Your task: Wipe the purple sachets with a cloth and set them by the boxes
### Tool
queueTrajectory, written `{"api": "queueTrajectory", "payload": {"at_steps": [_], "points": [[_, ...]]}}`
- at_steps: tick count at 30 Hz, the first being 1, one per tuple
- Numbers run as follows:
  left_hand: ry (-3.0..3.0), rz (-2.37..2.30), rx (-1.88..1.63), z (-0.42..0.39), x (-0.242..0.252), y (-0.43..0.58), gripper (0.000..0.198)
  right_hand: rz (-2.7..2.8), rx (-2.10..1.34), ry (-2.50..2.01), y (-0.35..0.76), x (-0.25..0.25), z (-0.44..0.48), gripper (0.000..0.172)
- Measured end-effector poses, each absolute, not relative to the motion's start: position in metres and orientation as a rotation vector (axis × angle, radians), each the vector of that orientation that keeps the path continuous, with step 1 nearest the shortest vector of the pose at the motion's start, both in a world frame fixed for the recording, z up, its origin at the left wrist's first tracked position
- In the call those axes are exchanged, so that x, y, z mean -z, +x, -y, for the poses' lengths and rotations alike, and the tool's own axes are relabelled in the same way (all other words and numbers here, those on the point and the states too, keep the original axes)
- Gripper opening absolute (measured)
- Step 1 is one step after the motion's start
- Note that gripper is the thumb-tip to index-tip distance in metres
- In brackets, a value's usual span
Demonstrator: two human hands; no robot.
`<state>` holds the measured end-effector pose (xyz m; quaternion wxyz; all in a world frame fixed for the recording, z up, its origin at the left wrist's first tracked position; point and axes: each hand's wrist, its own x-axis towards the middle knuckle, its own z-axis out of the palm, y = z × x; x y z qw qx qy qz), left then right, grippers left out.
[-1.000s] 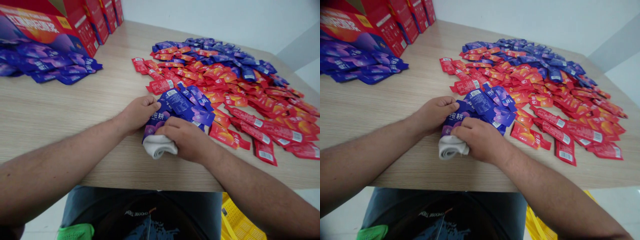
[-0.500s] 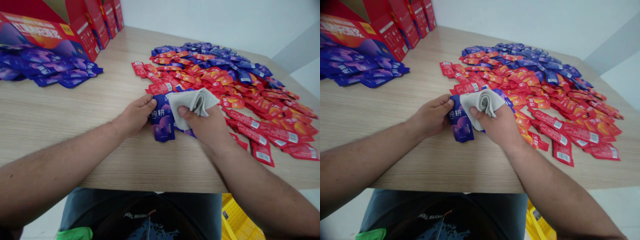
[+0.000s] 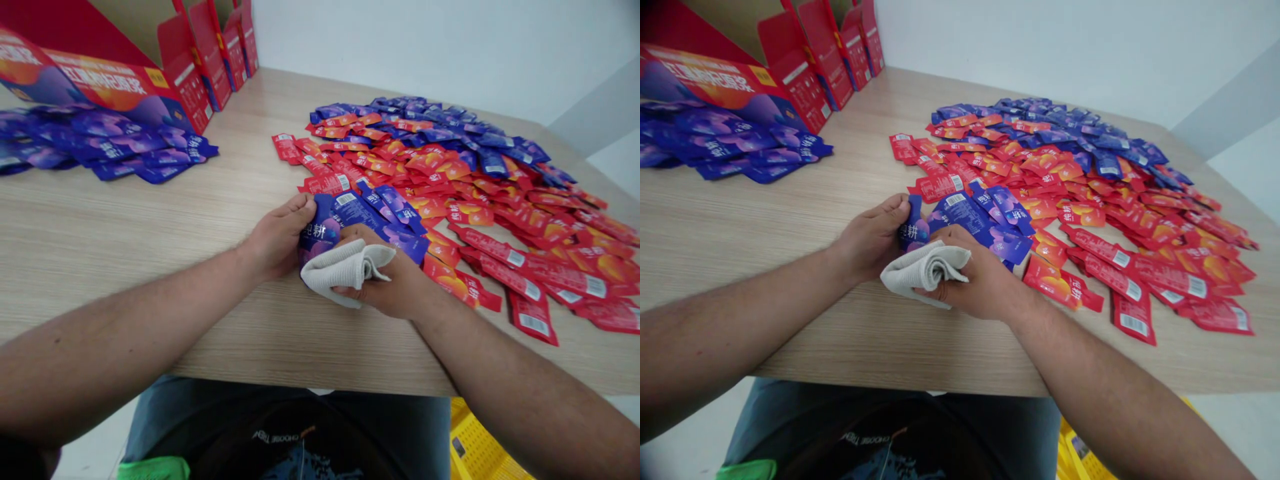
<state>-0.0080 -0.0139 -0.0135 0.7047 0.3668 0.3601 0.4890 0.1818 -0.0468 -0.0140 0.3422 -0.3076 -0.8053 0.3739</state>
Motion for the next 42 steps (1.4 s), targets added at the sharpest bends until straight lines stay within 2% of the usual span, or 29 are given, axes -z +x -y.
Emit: {"api": "queueTrajectory", "payload": {"at_steps": [3,7,10,11,15,18,22,28,34,37,42], "points": [[1.181,-0.969,-1.107,0.01,0.019,-0.012,0.021,2.191,-0.797,-0.785,0.179,0.009,0.047,0.02],[1.701,-1.142,-1.088,0.006,0.03,-0.016,0.015,2.27,-0.66,-0.839,0.175,0.01,0.047,0.023],[1.771,-1.254,-1.212,0.008,0.03,-0.018,0.044,2.264,-0.626,-0.864,0.175,0.012,0.047,0.022],[1.792,-1.284,-1.238,0.008,0.029,-0.019,0.048,2.252,-0.611,-0.888,0.176,0.011,0.047,0.021],[1.874,-1.219,-1.022,0.011,0.021,-0.023,0.029,2.232,-0.54,-0.948,0.179,0.008,0.046,0.014],[1.8,-1.077,-0.862,0.012,0.02,-0.023,0.028,2.218,-0.559,-0.871,0.181,0.006,0.047,0.015],[1.676,-0.996,-0.857,0.012,0.02,-0.021,0.035,2.286,-0.662,-0.826,0.181,0.004,0.05,0.019],[1.409,-1.139,-0.77,0.007,0.017,-0.018,0.014,2.419,-0.702,-0.704,0.18,0.0,0.051,0.02],[1.473,-1.253,-0.68,0.003,0.017,-0.022,0.008,2.468,-0.772,-0.666,0.18,-0.002,0.052,0.02],[1.469,-1.25,-0.705,0.005,0.02,-0.021,0.008,2.426,-0.66,-0.706,0.184,0.001,0.047,0.023],[1.002,-1.04,-0.796,0.011,0.019,-0.013,0.01,2.256,-0.241,-1.132,0.189,0.009,0.04,0.02]]}}
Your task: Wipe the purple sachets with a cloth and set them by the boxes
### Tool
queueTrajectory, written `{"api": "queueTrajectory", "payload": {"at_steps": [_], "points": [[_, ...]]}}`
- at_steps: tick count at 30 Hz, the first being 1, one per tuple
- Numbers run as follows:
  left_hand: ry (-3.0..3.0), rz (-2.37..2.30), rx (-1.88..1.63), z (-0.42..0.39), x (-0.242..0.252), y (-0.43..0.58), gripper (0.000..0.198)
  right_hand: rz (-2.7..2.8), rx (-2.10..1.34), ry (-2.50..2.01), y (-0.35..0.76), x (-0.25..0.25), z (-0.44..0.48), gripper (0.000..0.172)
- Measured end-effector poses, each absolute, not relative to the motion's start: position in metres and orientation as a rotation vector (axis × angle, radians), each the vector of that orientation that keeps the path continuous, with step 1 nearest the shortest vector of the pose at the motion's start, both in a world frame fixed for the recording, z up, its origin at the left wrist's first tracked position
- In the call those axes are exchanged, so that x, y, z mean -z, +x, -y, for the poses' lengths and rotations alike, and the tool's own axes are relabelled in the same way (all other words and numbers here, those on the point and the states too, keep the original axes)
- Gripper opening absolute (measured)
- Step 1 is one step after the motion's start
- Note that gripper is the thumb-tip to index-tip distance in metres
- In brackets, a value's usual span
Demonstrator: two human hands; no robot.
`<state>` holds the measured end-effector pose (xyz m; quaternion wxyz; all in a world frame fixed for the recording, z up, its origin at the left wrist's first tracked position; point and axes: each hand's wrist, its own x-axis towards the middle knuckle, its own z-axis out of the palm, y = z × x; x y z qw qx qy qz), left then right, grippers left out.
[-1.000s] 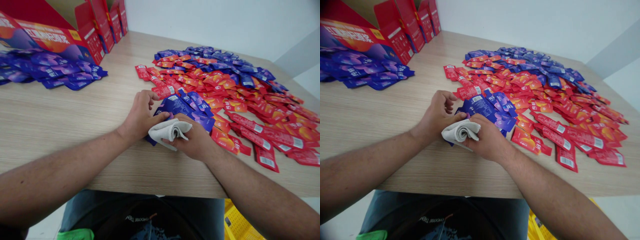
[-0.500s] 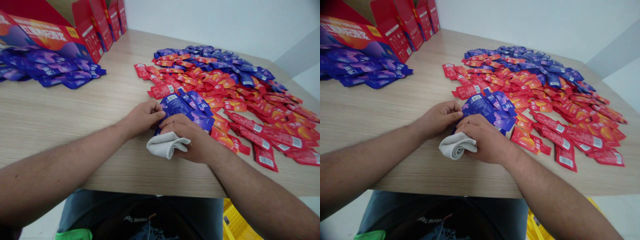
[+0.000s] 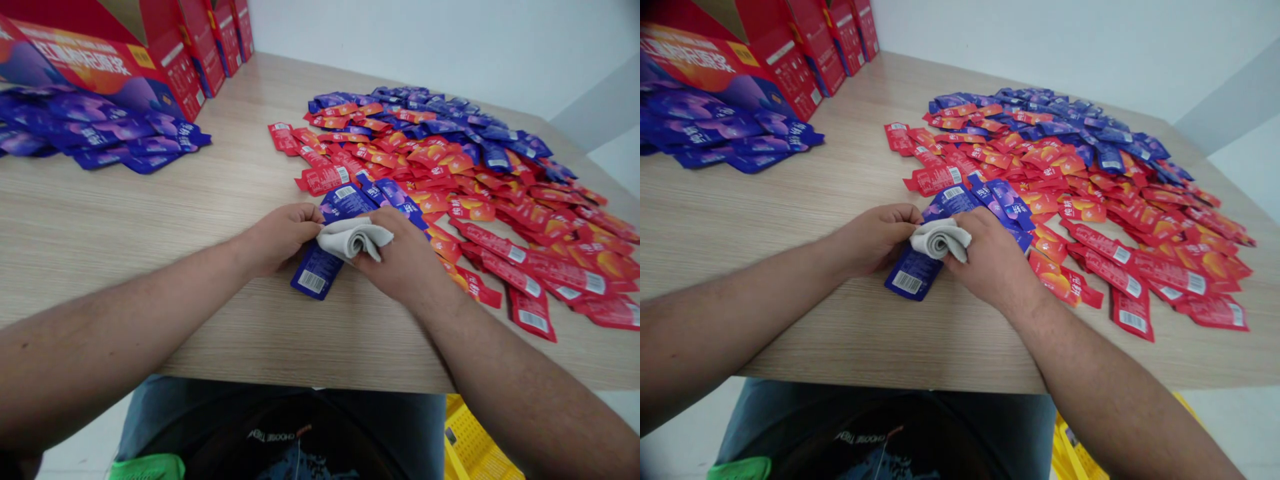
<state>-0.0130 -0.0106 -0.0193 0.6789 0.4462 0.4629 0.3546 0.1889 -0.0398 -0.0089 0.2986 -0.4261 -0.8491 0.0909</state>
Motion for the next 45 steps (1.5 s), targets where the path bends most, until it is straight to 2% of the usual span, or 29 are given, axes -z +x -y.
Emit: {"api": "queueTrajectory", "payload": {"at_steps": [6,10,15,19,24,28,32,36,41,45], "points": [[0.846,-1.012,-0.837,0.0133,0.0128,-0.0102,0.013,2.431,-0.348,-1.035,0.1852,0.0074,0.0463,0.02],[0.879,-1.018,-0.848,0.0135,0.0131,-0.0103,0.013,2.264,-0.126,-1.153,0.1902,0.0059,0.0397,0.015],[0.92,-1.018,-0.82,0.013,0.0139,-0.0108,0.013,2.369,-0.247,-1.086,0.1924,0.0061,0.0379,0.02],[0.918,-1.004,-0.847,0.0121,0.0155,-0.0116,0.013,2.238,-0.117,-1.222,0.1914,0.0071,0.0395,0.016],[0.919,-1.009,-0.831,0.0131,0.0144,-0.0114,0.012,2.378,-0.28,-1.093,0.1899,0.0062,0.0412,0.021],[0.891,-1.012,-0.865,0.0135,0.0132,-0.0107,0.014,2.286,-0.114,-1.189,0.1912,0.0053,0.0398,0.017],[0.923,-0.993,-0.847,0.0136,0.0144,-0.0105,0.013,2.438,-0.276,-1.092,0.1904,0.0056,0.0409,0.02],[0.892,-1.017,-0.88,0.0134,0.0148,-0.011,0.014,2.301,-0.112,-1.242,0.1906,0.0064,0.0409,0.017],[0.94,-1.019,-0.831,0.0144,0.0126,-0.0107,0.013,2.44,-0.273,-1.154,0.1895,0.0048,0.0437,0.022],[0.901,-1.044,-0.862,0.0154,0.0094,-0.0098,0.013,2.304,-0.136,-1.297,0.1883,0.0046,0.0447,0.018]]}}
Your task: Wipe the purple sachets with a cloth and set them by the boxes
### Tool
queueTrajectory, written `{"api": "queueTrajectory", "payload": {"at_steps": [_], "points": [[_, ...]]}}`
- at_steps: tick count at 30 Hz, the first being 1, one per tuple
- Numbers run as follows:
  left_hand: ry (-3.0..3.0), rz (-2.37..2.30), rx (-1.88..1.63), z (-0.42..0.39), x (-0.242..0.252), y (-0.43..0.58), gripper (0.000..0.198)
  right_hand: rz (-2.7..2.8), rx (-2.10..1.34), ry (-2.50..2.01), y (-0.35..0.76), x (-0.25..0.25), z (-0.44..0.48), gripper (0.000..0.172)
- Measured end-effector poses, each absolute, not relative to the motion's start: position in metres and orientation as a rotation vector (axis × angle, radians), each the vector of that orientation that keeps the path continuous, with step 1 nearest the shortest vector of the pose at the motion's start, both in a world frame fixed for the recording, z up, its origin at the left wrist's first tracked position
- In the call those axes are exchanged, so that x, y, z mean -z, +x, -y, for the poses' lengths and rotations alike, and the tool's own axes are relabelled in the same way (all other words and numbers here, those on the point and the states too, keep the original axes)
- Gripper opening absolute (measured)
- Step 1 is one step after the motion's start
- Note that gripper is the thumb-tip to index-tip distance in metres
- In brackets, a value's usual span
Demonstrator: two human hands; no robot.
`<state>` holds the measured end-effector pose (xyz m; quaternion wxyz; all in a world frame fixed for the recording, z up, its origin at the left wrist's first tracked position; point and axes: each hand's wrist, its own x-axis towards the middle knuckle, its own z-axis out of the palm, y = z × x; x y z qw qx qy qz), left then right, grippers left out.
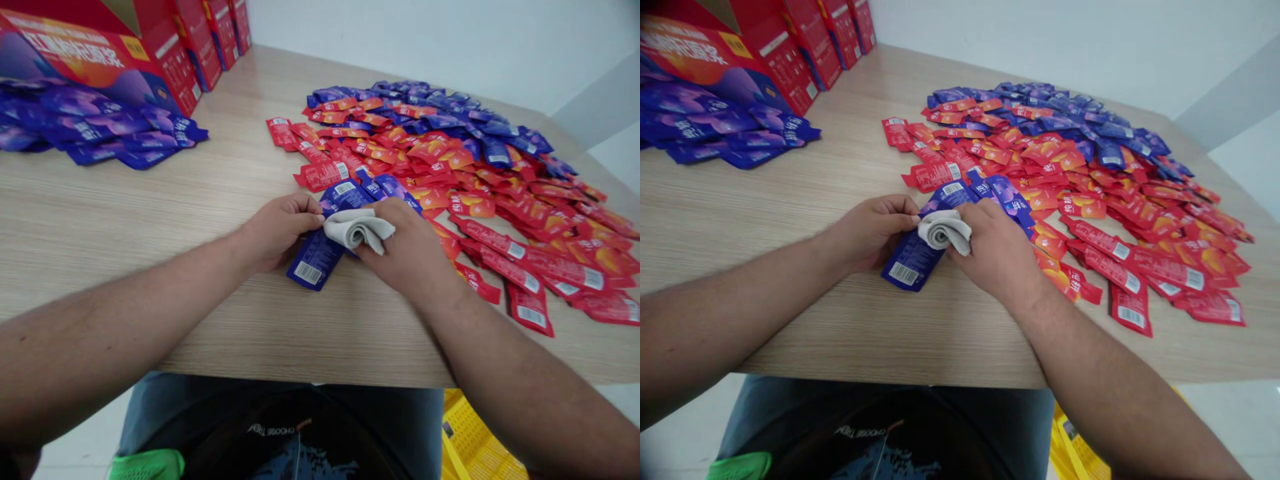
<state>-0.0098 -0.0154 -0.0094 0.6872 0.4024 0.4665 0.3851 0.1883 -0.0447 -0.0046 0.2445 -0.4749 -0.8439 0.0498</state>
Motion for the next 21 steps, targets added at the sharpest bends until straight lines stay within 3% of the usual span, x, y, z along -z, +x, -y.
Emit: {"api": "queueTrajectory", "payload": {"at_steps": [5,14,21], "points": [[1.092,-1.102,-0.805,0.016,0.01,-0.012,0.009,2.477,-0.326,-1.123,0.185,0.006,0.048,0.022],[1.17,-1.004,-0.906,0.014,0.019,-0.014,0.01,2.245,0.044,-1.256,0.2,-0.002,0.033,0.011],[0.982,-0.982,-0.902,0.015,0.019,-0.008,0.011,2.539,-0.295,-1.083,0.186,0.001,0.051,0.023]]}}
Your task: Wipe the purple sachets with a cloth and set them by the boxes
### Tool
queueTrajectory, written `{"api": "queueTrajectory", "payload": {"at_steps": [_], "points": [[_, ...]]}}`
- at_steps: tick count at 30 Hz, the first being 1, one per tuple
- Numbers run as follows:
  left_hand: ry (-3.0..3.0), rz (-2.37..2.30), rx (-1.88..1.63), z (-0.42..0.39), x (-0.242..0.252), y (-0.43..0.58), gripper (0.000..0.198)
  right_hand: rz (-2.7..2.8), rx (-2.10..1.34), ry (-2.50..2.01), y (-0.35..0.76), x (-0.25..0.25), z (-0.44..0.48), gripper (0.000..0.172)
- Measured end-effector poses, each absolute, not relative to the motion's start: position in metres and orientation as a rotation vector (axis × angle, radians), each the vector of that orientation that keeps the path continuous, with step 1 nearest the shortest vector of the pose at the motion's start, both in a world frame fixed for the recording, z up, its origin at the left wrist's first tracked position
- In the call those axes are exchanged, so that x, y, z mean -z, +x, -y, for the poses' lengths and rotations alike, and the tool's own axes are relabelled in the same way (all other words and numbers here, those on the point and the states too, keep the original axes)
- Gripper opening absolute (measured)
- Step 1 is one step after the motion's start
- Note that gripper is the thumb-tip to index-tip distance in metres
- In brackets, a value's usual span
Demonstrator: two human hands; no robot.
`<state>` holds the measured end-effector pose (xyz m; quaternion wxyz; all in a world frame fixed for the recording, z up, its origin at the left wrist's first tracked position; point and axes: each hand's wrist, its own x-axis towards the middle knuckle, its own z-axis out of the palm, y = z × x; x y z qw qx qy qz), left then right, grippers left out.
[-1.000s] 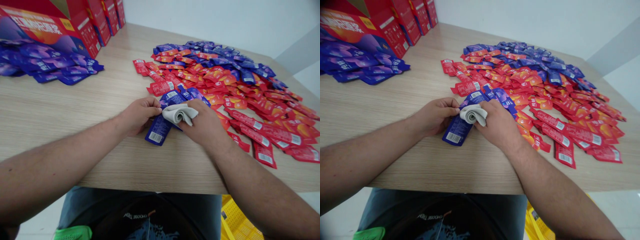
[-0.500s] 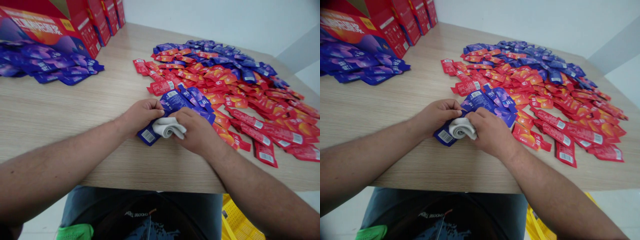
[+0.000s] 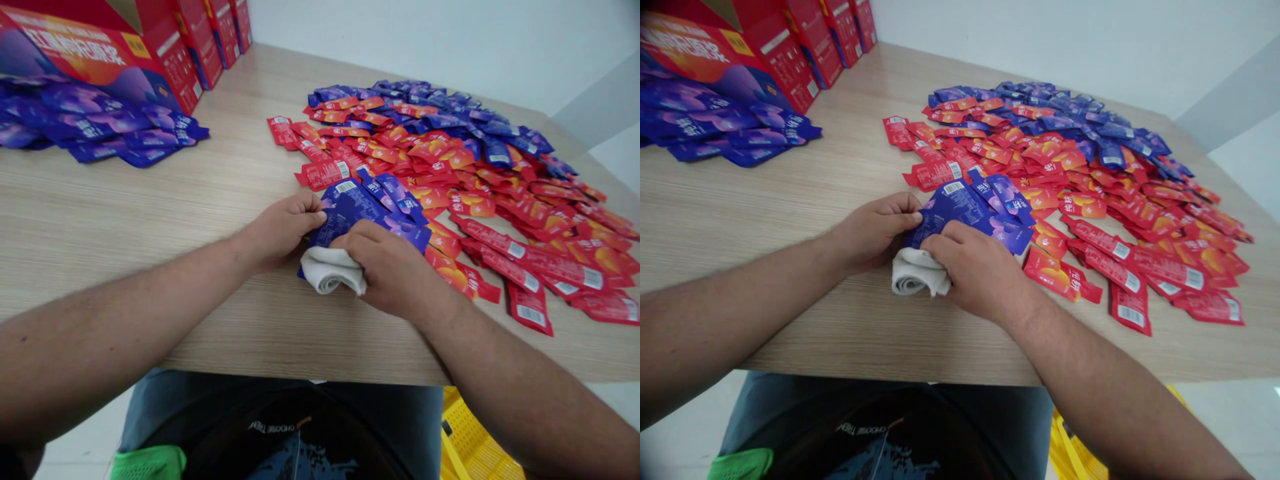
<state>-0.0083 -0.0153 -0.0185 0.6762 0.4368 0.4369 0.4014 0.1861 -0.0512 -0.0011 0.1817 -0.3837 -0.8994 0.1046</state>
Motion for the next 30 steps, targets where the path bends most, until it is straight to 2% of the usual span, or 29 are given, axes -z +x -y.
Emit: {"api": "queueTrajectory", "payload": {"at_steps": [4,9,13,18,21,26,30], "points": [[0.952,-1.009,-0.896,0.015,0.015,-0.008,0.012,2.391,-0.176,-1.178,0.186,0.0,0.05,0.02],[0.979,-1.016,-0.885,0.015,0.018,-0.008,0.013,2.624,-0.37,-1.002,0.182,0.002,0.054,0.018],[0.941,-1.059,-0.906,0.014,0.018,-0.007,0.013,2.44,-0.268,-1.181,0.18,0.004,0.055,0.02],[0.985,-1.076,-0.885,0.014,0.017,-0.006,0.01,2.679,-0.375,-1.0,0.177,0.004,0.057,0.019],[0.992,-1.099,-0.907,0.014,0.018,-0.007,0.01,2.522,-0.293,-1.141,0.178,0.005,0.057,0.021],[1.077,-1.126,-0.931,0.012,0.023,-0.009,0.01,2.637,-0.345,-1.039,0.176,0.005,0.059,0.02],[1.062,-1.145,-0.959,0.013,0.022,-0.008,0.011,2.453,-0.289,-1.194,0.176,0.007,0.058,0.021]]}}
